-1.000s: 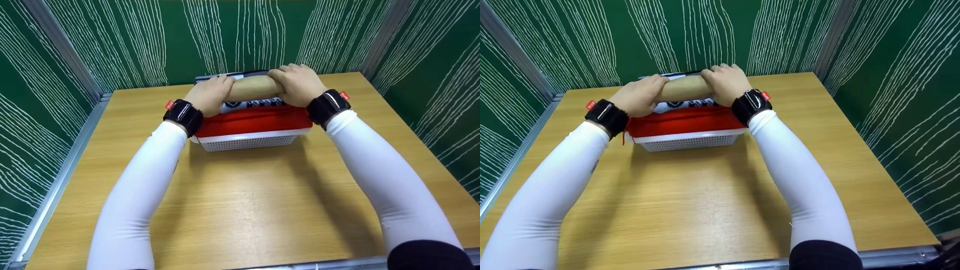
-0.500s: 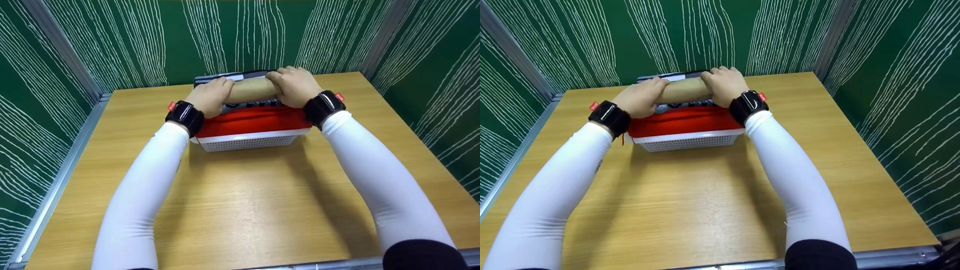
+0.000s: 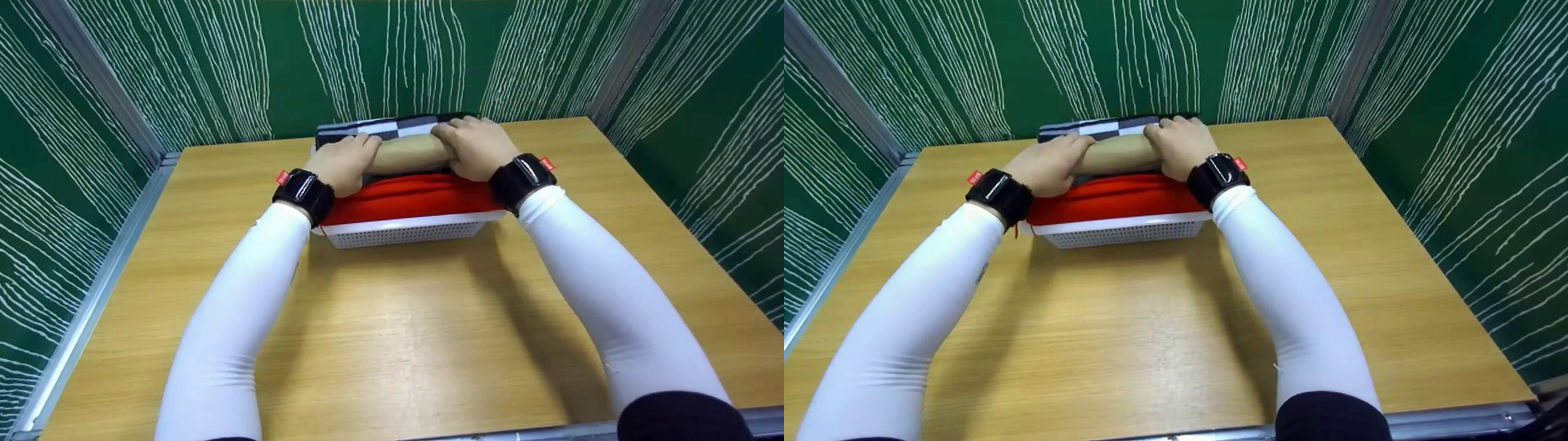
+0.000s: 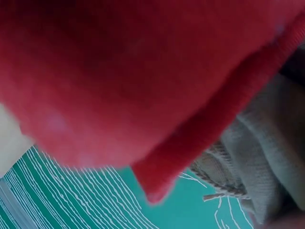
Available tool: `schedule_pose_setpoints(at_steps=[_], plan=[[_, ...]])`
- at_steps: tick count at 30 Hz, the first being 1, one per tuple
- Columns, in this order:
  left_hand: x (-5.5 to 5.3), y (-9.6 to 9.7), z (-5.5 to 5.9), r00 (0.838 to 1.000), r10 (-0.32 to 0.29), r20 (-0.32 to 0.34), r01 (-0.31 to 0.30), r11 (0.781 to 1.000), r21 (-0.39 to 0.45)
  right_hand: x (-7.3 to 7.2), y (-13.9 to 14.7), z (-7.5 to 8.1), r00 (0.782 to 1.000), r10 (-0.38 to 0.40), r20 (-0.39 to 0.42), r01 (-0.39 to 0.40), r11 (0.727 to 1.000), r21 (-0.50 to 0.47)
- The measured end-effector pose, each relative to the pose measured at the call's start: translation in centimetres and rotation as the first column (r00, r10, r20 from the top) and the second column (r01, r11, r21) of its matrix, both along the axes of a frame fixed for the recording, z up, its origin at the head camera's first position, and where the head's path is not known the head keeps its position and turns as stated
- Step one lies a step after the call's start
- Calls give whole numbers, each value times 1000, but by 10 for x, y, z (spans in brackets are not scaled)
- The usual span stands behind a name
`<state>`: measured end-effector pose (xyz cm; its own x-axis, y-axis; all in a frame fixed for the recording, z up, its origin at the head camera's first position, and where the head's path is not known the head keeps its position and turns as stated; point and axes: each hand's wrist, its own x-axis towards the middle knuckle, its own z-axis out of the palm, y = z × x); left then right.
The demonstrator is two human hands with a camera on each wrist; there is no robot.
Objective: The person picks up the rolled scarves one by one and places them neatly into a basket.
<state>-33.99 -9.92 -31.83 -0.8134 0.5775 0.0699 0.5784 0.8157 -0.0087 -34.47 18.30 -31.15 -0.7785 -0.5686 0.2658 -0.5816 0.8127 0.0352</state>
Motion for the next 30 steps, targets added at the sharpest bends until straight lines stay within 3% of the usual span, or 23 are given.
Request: schedule_pose_setpoints(at_steps=[15,30], plan=[[2,-1,-11,1000,-5,4,5,1000,-3,-1,-3,-11,999,-22,27,22,1000,6],[-6,-1,-14,999,13,44,-12,1000,-26,-4,-4,-14,992,-44,116,40,999,33]])
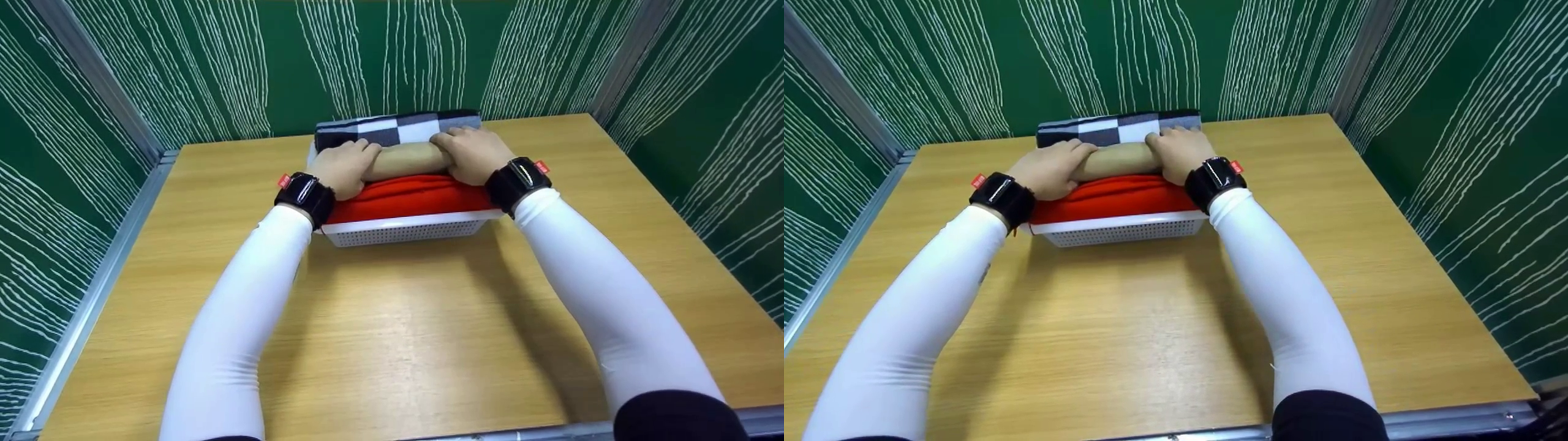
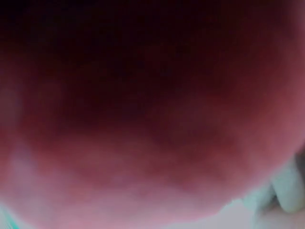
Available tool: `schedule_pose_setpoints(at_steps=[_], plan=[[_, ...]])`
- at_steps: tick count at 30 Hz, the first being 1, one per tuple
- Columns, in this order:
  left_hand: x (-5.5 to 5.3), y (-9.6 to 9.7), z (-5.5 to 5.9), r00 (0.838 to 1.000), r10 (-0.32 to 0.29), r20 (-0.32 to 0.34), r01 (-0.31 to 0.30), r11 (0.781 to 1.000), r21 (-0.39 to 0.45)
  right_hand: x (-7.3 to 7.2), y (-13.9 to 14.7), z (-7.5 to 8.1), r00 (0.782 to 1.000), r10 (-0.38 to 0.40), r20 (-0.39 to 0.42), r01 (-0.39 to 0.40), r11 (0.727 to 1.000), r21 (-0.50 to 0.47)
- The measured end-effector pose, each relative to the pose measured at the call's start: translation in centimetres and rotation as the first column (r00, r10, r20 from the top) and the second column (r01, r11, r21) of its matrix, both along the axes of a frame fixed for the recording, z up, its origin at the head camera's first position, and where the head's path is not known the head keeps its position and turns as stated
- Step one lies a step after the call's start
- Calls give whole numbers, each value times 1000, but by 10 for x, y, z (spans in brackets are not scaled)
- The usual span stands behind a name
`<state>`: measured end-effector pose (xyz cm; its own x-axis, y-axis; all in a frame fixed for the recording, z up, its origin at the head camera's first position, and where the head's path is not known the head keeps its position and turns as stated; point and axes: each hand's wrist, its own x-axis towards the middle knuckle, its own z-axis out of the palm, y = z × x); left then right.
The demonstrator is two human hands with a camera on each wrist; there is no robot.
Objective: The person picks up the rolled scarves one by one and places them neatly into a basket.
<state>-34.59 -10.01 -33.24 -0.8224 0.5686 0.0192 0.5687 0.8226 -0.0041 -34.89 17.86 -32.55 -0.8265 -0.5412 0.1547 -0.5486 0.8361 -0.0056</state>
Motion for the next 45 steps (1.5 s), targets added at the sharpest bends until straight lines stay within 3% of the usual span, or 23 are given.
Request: schedule_pose_setpoints(at_steps=[7,17,24,33,40,45], plan=[[3,-4,5,1000,5,5,-5,1000,4,2,0,3,1000,-1,31,1,1000,-3],[0,-12,-2,1000,7,11,-8,999,52,4,3,7,998,9,68,-7,999,-31],[4,-10,-1,999,32,32,-33,998,59,5,6,10,995,3,101,1,999,-37],[-2,-6,-7,998,50,37,-52,997,57,5,7,8,994,-16,112,20,999,-38],[4,-4,-6,997,57,55,-61,996,70,3,12,6,991,-37,129,39,999,-14],[1,-4,-8,996,64,56,-67,996,57,1,11,6,987,-25,156,26,1000,0]])
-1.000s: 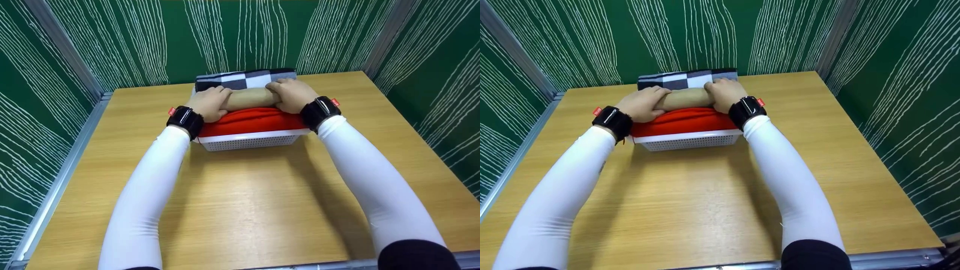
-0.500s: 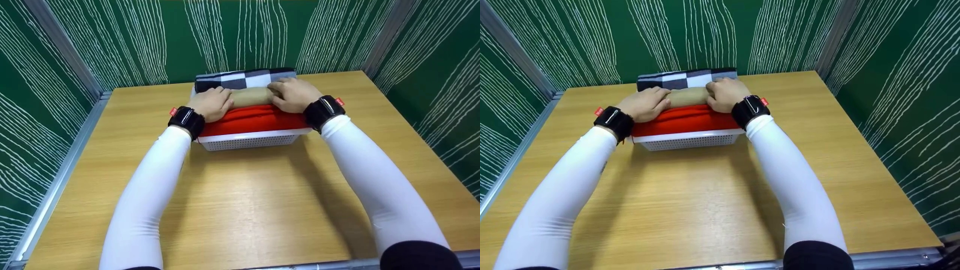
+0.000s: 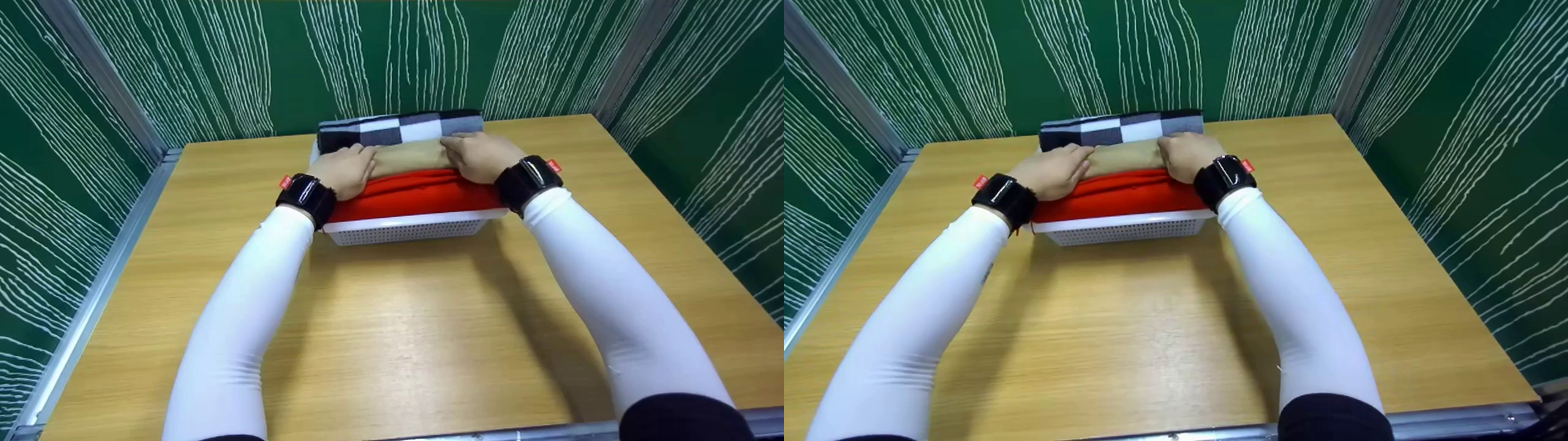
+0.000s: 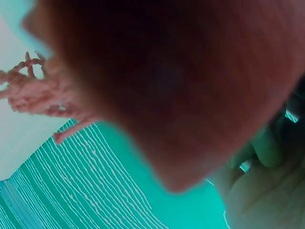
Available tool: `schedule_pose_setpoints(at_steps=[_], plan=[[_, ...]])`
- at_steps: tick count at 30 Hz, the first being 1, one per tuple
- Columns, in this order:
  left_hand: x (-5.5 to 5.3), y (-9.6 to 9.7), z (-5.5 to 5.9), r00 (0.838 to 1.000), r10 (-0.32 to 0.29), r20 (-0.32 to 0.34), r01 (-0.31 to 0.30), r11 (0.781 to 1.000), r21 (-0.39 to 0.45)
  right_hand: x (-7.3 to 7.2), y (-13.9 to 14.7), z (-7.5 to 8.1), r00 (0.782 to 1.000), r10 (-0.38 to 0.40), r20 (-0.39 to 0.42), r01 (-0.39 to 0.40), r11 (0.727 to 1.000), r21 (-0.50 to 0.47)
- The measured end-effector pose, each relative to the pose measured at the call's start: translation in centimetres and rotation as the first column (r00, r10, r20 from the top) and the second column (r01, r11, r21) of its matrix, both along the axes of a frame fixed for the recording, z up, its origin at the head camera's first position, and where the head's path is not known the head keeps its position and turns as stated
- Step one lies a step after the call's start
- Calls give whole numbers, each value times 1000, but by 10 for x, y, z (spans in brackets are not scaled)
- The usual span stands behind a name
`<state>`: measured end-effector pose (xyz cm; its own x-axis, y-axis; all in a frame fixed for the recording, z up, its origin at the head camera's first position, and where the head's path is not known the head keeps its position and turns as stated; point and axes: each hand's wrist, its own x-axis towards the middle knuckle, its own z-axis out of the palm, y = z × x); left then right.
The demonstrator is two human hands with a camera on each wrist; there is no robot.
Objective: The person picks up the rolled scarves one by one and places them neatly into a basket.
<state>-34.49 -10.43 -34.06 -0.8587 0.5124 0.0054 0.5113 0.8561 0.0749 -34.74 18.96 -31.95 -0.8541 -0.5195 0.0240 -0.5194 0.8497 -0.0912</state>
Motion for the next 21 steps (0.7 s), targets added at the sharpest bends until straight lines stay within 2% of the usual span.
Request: schedule_pose_setpoints(at_steps=[4,12,21], plan=[[0,1,3,1000,12,23,-11,1000,-22,1,0,0,1000,12,-14,-12,1000,-12],[0,-5,14,1000,6,5,-6,998,-64,3,2,1,997,28,-65,-32,998,-54],[4,-16,18,997,24,-75,-30,996,-80,8,9,5,994,38,-106,-44,997,-59]])
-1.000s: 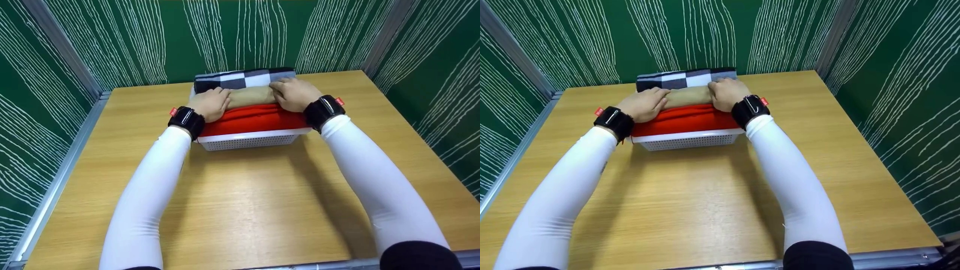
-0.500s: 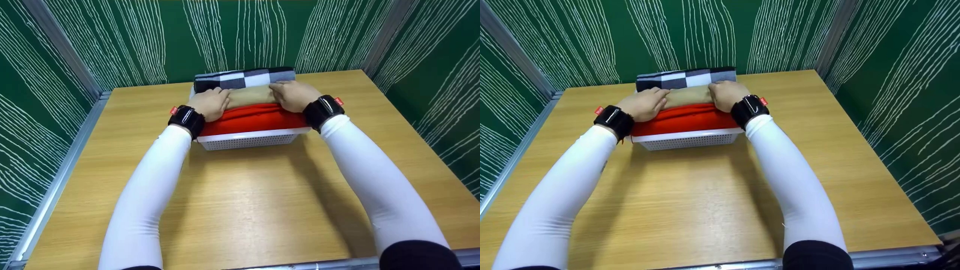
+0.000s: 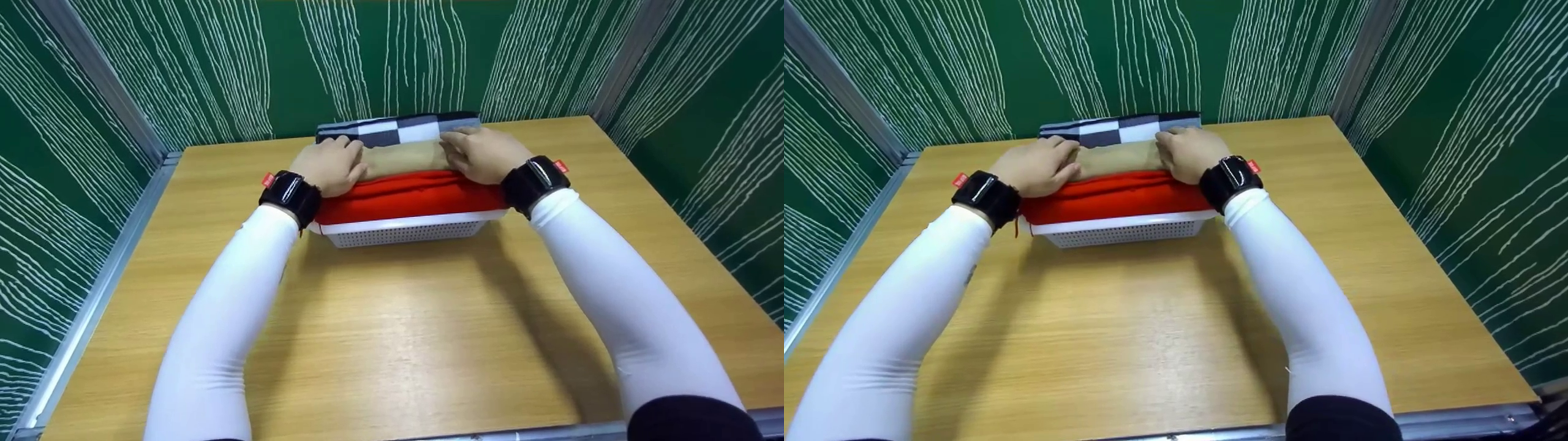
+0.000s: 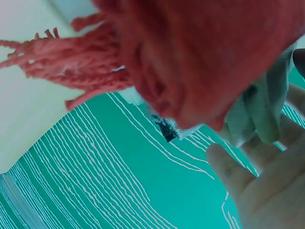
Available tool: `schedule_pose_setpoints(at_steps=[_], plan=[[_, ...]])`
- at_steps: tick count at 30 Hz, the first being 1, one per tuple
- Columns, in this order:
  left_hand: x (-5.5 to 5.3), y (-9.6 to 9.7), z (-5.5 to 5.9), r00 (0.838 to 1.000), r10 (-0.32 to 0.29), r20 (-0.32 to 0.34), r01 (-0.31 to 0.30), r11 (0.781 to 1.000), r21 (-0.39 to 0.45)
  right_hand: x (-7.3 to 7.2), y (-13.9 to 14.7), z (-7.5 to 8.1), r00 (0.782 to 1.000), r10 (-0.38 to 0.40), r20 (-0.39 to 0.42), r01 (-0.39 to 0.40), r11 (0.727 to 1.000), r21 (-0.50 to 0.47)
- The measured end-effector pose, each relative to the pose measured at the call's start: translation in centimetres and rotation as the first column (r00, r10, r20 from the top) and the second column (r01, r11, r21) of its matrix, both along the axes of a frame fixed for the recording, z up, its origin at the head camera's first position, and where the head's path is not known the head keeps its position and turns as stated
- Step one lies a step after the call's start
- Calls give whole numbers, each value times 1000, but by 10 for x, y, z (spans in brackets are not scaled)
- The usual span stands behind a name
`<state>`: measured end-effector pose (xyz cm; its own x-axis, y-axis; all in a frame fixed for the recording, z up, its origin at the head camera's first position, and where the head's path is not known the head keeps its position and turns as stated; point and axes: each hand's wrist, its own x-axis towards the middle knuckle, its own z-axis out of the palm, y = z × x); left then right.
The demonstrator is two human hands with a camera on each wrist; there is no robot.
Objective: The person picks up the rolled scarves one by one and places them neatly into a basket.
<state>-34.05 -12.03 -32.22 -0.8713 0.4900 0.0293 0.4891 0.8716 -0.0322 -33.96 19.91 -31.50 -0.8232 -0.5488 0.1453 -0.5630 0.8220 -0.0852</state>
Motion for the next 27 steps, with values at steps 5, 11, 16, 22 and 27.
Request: schedule_pose_setpoints(at_steps=[5,11,16,22,27], plan=[[5,-6,0,999,8,-41,-8,1000,-1,4,4,1,1000,-8,-27,8,1000,-3],[16,-16,-5,995,7,-101,-3,999,37,11,6,5,999,-30,-43,29,999,-15],[23,-25,-7,992,30,-121,-18,995,100,15,11,7,996,-58,-62,56,998,-26],[33,-39,-7,990,60,-128,-39,986,160,23,20,2,991,-63,-117,52,994,-91],[42,-50,-13,987,86,-137,-58,979,196,31,33,-8,985,-85,-149,65,988,-137]])
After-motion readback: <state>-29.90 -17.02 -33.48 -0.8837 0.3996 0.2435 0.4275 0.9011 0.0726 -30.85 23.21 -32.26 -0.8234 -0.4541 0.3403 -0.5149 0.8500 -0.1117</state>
